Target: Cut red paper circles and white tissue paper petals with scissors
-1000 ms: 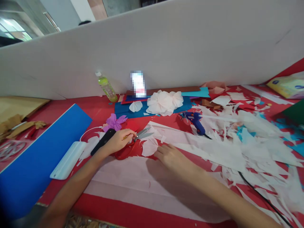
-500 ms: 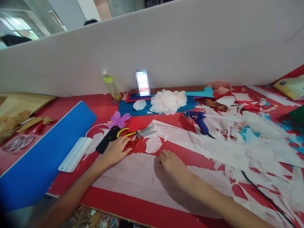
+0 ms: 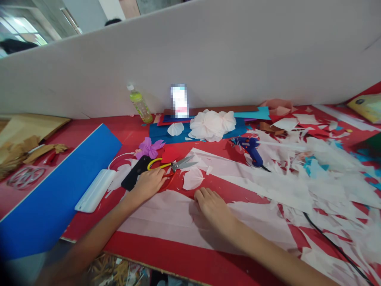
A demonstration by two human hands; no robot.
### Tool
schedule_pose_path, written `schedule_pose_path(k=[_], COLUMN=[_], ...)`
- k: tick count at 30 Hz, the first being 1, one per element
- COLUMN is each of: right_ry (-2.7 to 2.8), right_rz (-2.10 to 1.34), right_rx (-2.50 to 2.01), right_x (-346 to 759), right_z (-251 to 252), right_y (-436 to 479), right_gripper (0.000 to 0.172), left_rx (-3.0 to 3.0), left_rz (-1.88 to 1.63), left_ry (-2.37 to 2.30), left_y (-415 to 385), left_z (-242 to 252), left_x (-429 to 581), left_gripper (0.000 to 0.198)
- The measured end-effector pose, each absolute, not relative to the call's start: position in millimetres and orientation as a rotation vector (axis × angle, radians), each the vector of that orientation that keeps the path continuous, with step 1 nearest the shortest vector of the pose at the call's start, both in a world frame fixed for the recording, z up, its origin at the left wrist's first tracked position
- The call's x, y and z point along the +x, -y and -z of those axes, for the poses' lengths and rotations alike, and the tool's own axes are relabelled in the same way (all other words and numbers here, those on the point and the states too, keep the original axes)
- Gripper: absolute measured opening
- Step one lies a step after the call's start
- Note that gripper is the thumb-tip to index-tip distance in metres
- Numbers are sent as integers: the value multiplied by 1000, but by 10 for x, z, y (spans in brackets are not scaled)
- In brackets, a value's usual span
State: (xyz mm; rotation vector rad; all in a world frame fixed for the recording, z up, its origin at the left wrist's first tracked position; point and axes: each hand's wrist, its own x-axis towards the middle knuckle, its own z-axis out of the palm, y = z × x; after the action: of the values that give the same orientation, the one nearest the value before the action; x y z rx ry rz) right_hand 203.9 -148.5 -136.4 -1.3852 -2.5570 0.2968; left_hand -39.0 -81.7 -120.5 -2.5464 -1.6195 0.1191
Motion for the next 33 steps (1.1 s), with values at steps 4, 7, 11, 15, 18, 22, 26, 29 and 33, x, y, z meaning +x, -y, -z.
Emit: schedule_pose_path(k=[4, 7, 11, 15, 18, 22, 26, 29, 33], right_ry=[2595, 2575, 2571, 2551, 2513, 2516, 2519, 2510, 2536], right_rz=[-467, -466, -455, -455, -445, -448, -485, -508, -586], right_rx=[-1471, -1473, -1399, -1356, -1373, -1383, -1394, -1398, -1439], right_x=[2099, 2169, 2267, 2337, 2361, 2364, 2375, 2398, 2422], right_z=[1293, 1235, 1149, 1080, 1054, 1057, 1095, 1121, 1126], right_y=[1488, 1487, 1465, 1435, 1416, 1405, 1399, 1390, 1385], right_gripper=[8, 19, 25, 26, 24, 24, 26, 27, 26], left_rx=[-2556, -2559, -2578, -2577, -2567, -2541, -2493, -2441, -2405], left_rz=[-135, -137, -107, 16, 160, 244, 166, 70, 0], left_ry=[1646, 1659, 1631, 1691, 1765, 1822, 1837, 1819, 1786], left_y=[837, 845, 855, 872, 875, 837, 779, 746, 709], left_z=[1215, 1211, 1205, 1182, 1118, 1017, 1011, 1078, 1174], left_x=[-380, -408, -475, -537, -585, -663, -720, -717, -669], left_gripper=[22, 22, 20, 17, 15, 16, 17, 20, 22])
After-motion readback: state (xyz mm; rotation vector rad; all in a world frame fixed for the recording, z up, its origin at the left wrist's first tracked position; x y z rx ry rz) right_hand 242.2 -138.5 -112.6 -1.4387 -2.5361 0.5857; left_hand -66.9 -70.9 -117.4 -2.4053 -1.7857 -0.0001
